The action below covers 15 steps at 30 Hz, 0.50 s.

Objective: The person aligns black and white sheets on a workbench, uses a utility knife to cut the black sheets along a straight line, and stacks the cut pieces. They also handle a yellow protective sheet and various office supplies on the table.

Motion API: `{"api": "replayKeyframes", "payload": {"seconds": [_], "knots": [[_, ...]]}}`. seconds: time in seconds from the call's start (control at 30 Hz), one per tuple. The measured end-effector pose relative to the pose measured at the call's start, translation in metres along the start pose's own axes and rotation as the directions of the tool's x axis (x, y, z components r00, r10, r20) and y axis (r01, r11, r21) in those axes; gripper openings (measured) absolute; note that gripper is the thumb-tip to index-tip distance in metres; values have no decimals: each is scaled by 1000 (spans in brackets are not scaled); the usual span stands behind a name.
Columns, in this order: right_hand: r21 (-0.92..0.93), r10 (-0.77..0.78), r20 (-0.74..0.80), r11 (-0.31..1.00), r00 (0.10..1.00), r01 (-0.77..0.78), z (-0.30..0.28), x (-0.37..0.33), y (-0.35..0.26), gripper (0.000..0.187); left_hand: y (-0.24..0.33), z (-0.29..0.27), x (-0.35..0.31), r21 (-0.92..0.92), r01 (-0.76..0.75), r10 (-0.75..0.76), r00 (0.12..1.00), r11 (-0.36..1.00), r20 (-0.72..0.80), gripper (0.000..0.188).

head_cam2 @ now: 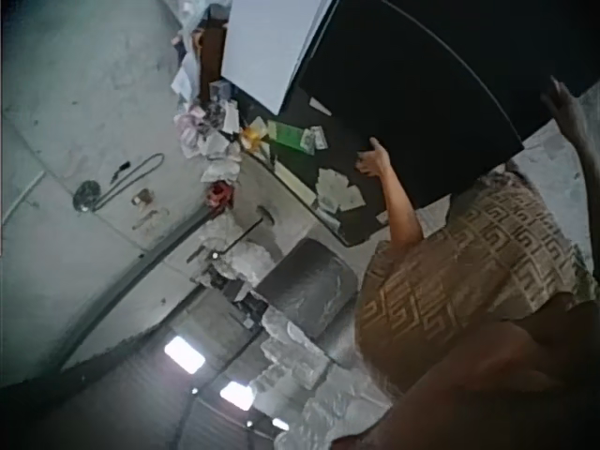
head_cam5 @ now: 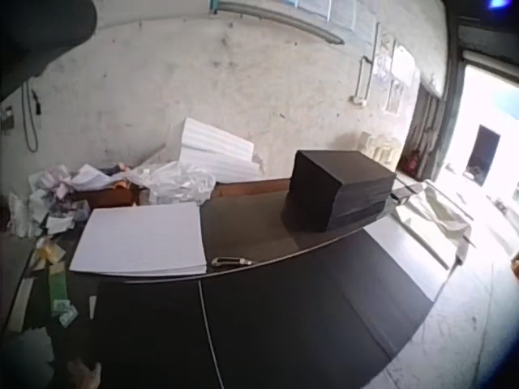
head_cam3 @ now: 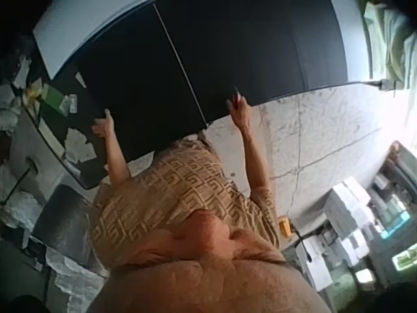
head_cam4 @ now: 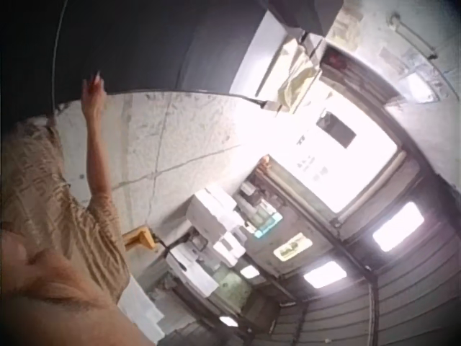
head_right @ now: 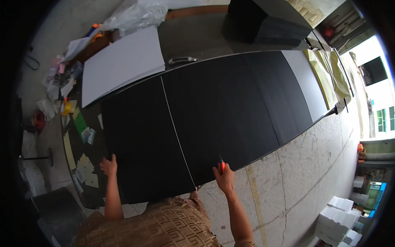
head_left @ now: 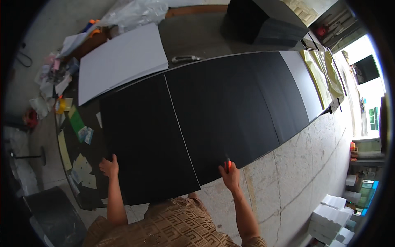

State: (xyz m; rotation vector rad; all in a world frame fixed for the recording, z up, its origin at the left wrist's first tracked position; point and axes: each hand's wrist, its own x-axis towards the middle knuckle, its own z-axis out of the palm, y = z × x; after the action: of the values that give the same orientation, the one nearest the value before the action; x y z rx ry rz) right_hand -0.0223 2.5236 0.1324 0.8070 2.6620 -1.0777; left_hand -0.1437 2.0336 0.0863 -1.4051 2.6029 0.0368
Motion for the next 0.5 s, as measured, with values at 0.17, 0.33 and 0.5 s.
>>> {"api": "replayKeyframes", "payload": {"seconds": [0.17,0.33,0.5], "knots": [[40,-103,150,994,983,98,34,8,-29,45,9,-17,-24,-267,-157,216,953,951,211,75],[-136,-177,11,975,984,177,34,14,-21,50,57,-14,-71,-274,-219,289,923,936,252,73],[-106,-120,14,987,993,121,37,22,-4,48,61,-28,-62,-425,-35,207,907,905,366,73]]}}
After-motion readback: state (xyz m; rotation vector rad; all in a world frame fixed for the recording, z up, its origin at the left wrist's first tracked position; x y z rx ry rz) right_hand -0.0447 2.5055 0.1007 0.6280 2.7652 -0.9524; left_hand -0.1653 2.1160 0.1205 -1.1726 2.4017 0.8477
